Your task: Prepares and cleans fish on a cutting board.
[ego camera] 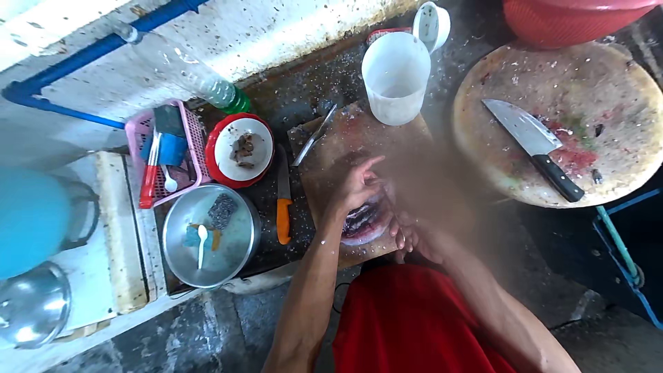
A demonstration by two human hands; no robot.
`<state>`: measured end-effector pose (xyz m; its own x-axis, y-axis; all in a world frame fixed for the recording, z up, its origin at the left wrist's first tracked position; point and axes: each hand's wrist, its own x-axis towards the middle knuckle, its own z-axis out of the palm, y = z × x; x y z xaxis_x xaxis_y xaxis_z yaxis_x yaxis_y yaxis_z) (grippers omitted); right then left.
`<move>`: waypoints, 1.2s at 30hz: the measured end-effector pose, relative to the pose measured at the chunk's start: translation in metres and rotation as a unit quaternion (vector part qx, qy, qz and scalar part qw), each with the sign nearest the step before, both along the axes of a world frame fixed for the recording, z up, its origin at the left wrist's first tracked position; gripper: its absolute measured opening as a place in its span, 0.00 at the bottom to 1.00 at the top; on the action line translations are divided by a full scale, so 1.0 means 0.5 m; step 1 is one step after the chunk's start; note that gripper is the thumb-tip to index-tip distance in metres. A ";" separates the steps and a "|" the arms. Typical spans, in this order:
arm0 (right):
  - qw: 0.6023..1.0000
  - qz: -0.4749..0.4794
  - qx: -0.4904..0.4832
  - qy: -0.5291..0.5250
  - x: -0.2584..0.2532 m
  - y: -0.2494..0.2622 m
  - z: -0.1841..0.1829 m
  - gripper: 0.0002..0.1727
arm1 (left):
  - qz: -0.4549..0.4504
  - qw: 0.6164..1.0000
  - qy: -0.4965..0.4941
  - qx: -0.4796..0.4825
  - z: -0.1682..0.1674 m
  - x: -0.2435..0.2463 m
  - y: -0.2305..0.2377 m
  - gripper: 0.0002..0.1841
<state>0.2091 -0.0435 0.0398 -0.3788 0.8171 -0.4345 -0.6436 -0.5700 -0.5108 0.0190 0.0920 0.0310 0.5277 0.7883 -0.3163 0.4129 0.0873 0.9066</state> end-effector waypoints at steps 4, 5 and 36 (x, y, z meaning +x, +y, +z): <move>0.998 -0.050 0.023 0.034 0.016 0.010 0.024 0.19 | -0.015 1.000 0.010 0.012 0.004 -0.001 0.001 0.38; 0.996 -0.075 0.038 0.043 0.025 0.015 0.026 0.19 | -0.022 1.000 0.010 0.013 0.005 -0.001 0.001 0.38; 0.998 0.063 0.009 -0.023 0.033 0.006 -0.008 0.18 | 0.001 0.998 0.058 0.023 0.009 0.023 -0.011 0.37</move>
